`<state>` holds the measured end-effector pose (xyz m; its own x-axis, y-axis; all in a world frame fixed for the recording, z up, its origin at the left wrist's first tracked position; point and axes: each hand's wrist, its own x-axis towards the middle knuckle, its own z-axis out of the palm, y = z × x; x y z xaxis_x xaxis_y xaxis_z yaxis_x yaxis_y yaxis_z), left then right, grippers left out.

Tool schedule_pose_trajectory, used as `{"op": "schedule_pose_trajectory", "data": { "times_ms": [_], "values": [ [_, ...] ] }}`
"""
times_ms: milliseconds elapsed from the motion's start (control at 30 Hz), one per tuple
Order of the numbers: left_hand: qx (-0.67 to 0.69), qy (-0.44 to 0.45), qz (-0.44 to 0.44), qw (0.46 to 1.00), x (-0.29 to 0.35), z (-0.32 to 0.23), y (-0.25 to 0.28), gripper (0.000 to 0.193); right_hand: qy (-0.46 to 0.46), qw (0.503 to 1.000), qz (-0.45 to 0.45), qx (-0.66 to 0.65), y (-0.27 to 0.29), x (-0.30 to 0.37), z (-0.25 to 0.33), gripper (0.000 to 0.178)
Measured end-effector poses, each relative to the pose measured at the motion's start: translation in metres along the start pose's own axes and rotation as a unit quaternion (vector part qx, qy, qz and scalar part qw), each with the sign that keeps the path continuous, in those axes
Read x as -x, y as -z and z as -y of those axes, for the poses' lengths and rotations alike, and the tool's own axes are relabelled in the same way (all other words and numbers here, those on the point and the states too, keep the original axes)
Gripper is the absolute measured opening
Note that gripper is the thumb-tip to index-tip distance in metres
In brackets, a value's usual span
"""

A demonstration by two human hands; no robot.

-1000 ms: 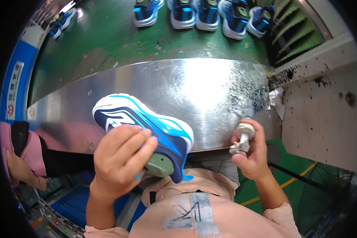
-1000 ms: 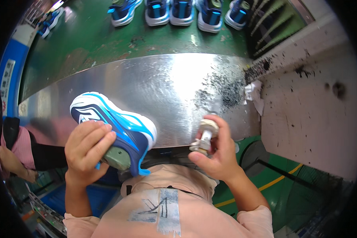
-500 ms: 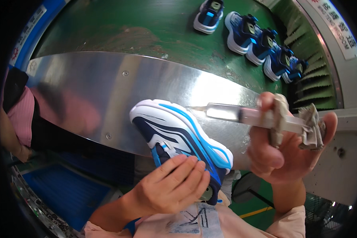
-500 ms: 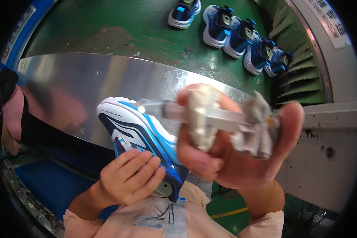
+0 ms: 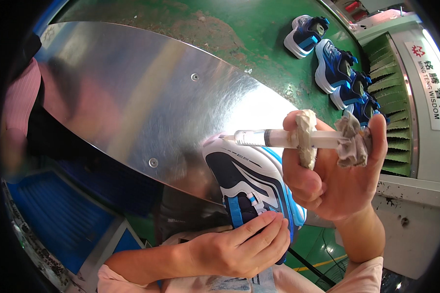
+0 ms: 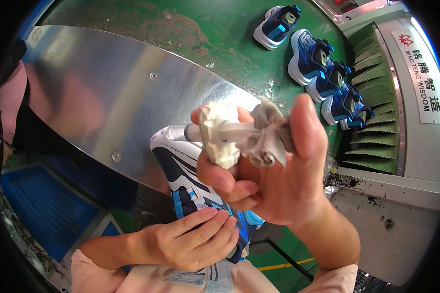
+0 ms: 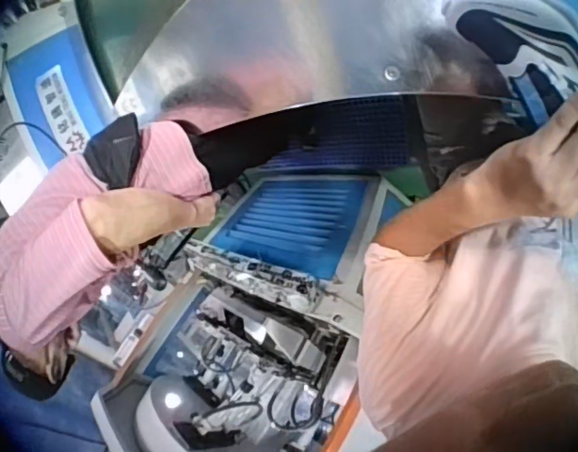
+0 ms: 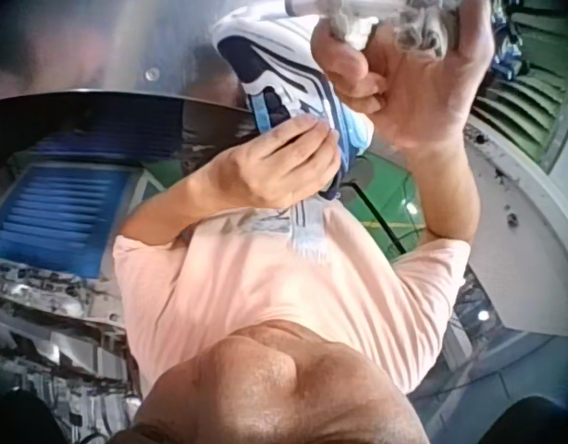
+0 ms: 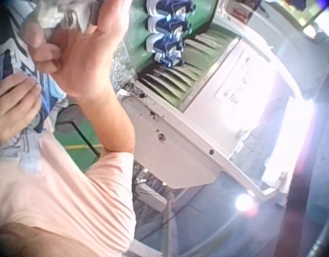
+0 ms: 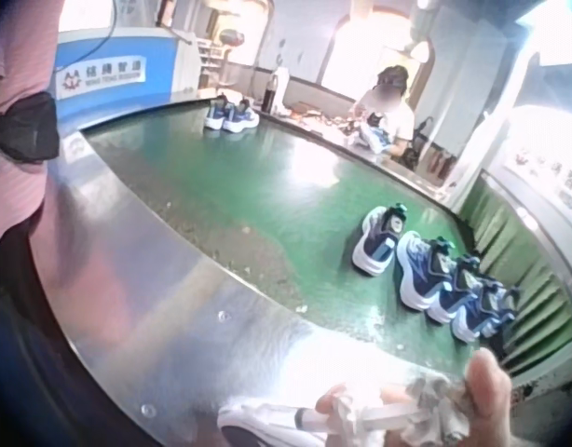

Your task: The person applies glue to the seam between the upper and the sole of shoes using a syringe and then places the shoes on a conveyor belt.

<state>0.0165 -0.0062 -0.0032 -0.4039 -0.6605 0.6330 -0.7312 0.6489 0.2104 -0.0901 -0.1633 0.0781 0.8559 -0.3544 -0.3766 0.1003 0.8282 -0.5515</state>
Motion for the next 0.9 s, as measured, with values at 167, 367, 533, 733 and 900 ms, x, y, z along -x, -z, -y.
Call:
{"op": "schedule_pose_trajectory", "data": {
  "times_ms": [167,367,533,733,900],
  "values": [
    [0.001,0.002,-0.008,1.0,0.0,0.0,0.0,0.017,-0.017,0.997,0.0,0.078,-0.009,-0.003,0.008,0.104],
    [0.03,0.023,-0.003,0.999,-0.002,0.0,0.001,0.014,0.082,0.973,-0.09,0.195,-0.008,0.042,-0.01,0.111],
    [0.021,0.034,0.012,0.999,-0.005,-0.001,0.005,0.016,0.096,0.979,-0.095,0.149,0.01,0.092,-0.035,0.113],
    [0.005,0.036,0.046,0.998,-0.008,-0.006,0.007,0.015,0.051,0.985,-0.157,0.056,0.007,0.13,-0.06,0.113],
    [-0.02,0.03,0.064,0.997,-0.012,-0.007,0.01,0.017,0.047,0.986,-0.163,-0.006,0.006,0.148,-0.069,0.117]
  ]
}}
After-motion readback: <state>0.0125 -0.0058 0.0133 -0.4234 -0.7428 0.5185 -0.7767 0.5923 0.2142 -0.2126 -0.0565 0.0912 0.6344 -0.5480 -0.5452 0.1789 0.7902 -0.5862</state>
